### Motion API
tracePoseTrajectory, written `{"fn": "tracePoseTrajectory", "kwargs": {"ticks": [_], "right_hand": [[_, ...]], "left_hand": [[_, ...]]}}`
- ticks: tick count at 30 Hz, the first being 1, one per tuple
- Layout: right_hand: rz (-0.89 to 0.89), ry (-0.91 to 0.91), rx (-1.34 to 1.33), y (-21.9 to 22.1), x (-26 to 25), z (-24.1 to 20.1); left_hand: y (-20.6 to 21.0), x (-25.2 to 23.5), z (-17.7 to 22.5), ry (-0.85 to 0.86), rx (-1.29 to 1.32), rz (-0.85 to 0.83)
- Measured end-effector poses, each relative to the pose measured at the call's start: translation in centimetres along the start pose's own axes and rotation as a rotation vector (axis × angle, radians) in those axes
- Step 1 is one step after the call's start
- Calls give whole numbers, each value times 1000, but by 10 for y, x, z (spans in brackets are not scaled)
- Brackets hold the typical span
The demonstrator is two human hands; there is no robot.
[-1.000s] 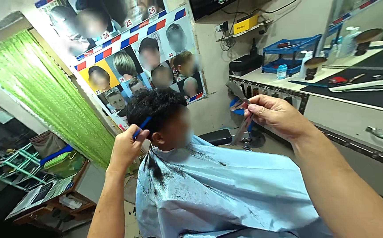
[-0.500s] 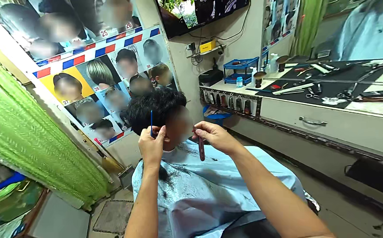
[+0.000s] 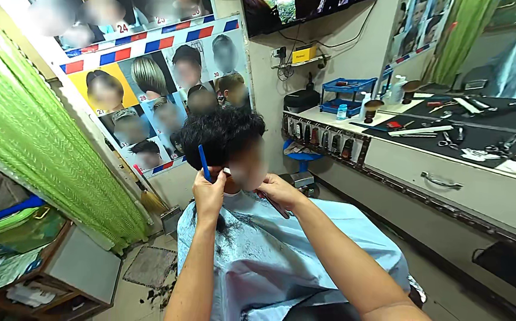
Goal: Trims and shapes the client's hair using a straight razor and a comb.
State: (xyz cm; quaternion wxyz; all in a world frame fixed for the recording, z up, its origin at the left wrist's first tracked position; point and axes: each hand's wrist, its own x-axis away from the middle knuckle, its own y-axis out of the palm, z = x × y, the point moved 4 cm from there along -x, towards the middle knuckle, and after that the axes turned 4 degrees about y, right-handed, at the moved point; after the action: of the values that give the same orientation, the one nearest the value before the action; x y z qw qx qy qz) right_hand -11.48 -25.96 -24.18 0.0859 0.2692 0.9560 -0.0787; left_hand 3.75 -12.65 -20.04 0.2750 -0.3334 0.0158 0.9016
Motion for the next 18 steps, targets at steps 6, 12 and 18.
{"fn": "tracePoseTrajectory", "kwargs": {"ticks": [6, 12, 18], "right_hand": [[5, -16, -31, -3, -8, -1], [14, -22, -110, 1, -10, 6], [62, -32, -206, 5, -10, 12]], "left_hand": [[0, -1, -1, -7, 5, 3], [-2, -4, -2, -19, -16, -11], [-3, -6, -3, -20, -22, -22]]}}
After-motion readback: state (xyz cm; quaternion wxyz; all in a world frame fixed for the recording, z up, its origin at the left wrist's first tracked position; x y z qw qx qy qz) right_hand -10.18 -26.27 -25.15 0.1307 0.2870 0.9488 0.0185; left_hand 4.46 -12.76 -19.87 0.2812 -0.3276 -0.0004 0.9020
